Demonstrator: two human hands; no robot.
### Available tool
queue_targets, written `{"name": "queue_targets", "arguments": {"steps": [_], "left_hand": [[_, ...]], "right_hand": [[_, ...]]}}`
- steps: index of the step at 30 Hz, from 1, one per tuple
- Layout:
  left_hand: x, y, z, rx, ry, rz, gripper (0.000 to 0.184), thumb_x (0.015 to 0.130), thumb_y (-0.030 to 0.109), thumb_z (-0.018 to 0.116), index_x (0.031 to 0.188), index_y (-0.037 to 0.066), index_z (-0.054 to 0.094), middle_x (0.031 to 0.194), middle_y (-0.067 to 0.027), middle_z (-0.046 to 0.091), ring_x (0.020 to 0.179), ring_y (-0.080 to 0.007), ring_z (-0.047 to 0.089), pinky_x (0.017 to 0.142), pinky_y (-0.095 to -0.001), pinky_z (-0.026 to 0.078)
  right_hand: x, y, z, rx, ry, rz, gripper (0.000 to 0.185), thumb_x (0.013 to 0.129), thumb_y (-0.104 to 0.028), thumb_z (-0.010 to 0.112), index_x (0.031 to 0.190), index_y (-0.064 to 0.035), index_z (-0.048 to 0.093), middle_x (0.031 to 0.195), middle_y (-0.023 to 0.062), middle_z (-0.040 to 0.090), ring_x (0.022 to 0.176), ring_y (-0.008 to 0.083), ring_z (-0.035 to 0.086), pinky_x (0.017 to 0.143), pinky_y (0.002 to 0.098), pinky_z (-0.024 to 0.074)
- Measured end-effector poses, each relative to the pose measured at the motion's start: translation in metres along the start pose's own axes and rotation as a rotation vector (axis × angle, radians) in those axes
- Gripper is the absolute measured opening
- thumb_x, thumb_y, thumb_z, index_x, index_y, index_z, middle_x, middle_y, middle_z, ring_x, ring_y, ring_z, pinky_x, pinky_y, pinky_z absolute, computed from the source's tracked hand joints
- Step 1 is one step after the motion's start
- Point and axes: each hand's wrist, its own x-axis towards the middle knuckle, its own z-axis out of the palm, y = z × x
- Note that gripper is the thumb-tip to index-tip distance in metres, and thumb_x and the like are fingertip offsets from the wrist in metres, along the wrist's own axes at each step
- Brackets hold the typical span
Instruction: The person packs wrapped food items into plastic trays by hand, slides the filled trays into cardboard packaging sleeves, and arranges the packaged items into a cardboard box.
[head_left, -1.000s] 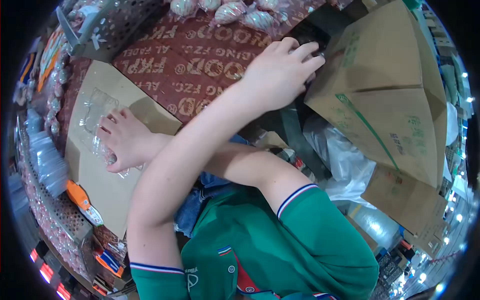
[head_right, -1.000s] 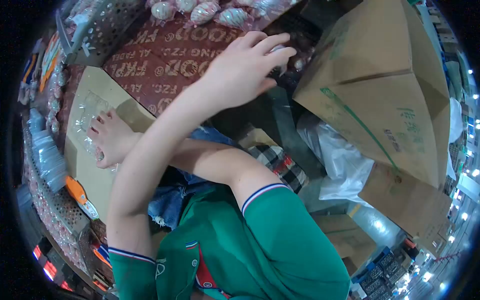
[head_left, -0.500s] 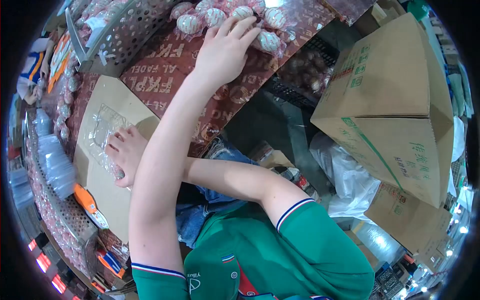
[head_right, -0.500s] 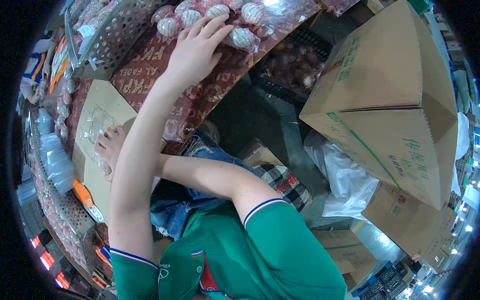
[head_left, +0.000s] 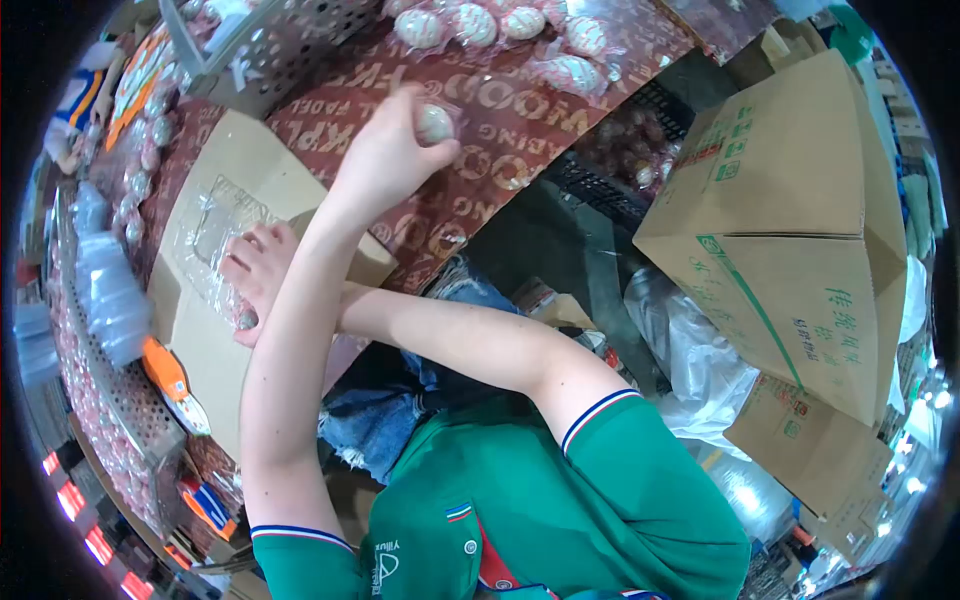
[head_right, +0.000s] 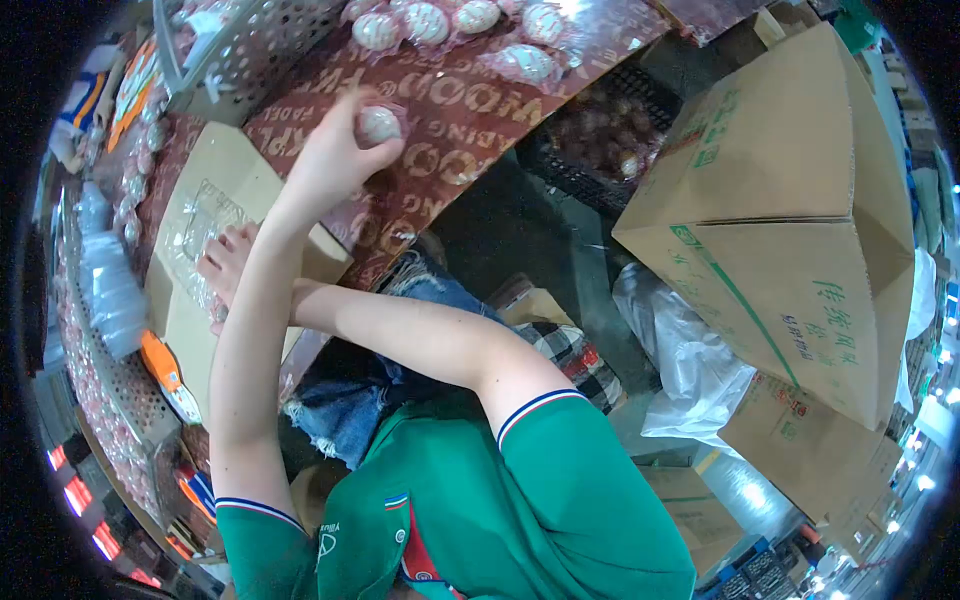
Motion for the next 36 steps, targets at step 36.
{"name": "queue_targets", "arguments": {"steps": [36], "left_hand": [[-0.241,-0.113,-0.158,0.395,0.307,-0.053,0.035,0.081,0.007,0.068,0.116,0.011,0.068,0.116,-0.0053,0.065,0.105,-0.0255,0.060,0.095,-0.0366,0.044]], "right_hand": [[0.009,-0.011,0.004,-0.102,-0.184,-0.060,0.070,0.064,-0.049,0.077,0.116,-0.0091,0.052,0.122,0.0094,0.048,0.114,0.0316,0.043,0.096,0.0477,0.0349]]}}
